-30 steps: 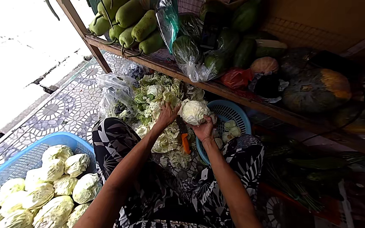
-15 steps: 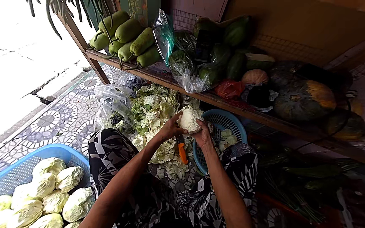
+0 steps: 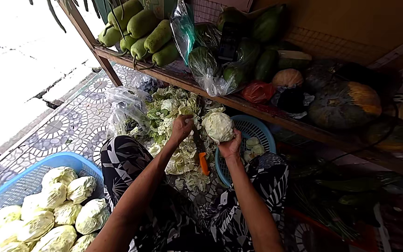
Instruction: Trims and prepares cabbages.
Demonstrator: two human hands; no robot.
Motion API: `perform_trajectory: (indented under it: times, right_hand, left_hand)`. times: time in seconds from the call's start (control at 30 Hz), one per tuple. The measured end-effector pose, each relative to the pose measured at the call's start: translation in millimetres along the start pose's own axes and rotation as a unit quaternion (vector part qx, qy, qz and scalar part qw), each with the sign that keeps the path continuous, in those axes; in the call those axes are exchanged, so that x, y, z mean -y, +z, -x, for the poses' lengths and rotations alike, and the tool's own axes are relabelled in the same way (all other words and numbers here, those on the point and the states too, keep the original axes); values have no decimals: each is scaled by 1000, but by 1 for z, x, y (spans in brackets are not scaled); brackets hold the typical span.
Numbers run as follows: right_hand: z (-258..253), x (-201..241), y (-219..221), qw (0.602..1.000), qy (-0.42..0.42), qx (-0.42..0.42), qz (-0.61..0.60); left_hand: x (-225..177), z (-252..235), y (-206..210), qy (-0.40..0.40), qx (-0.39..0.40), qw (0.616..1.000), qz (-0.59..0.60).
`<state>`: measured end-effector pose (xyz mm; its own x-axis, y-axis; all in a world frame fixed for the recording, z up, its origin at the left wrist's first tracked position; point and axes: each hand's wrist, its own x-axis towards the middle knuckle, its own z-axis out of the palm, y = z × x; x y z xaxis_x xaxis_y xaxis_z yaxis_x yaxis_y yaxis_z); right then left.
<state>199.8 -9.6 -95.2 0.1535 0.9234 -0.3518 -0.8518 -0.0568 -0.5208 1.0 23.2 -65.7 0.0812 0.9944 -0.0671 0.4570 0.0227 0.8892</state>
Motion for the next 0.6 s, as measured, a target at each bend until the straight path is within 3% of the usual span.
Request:
perform_trajectory:
  times: [0.13,0.37,0.5,0.6]
  right_hand:
    - [3,-10,0,997,1,51,57]
    - [-3,-5,-1,988,38,38,143]
    - [-2,-1,-1,989,21,27,147]
    - [-3,-2,0,988,8,16,153]
  left_hand:
    - [-8,6,15,-30,130,980,145]
    - [-2,-3,8,18,177,964,200]
    - [-5,-3,1,2,172,954,247]
    - [-3,-6,0,0,118,975,188]
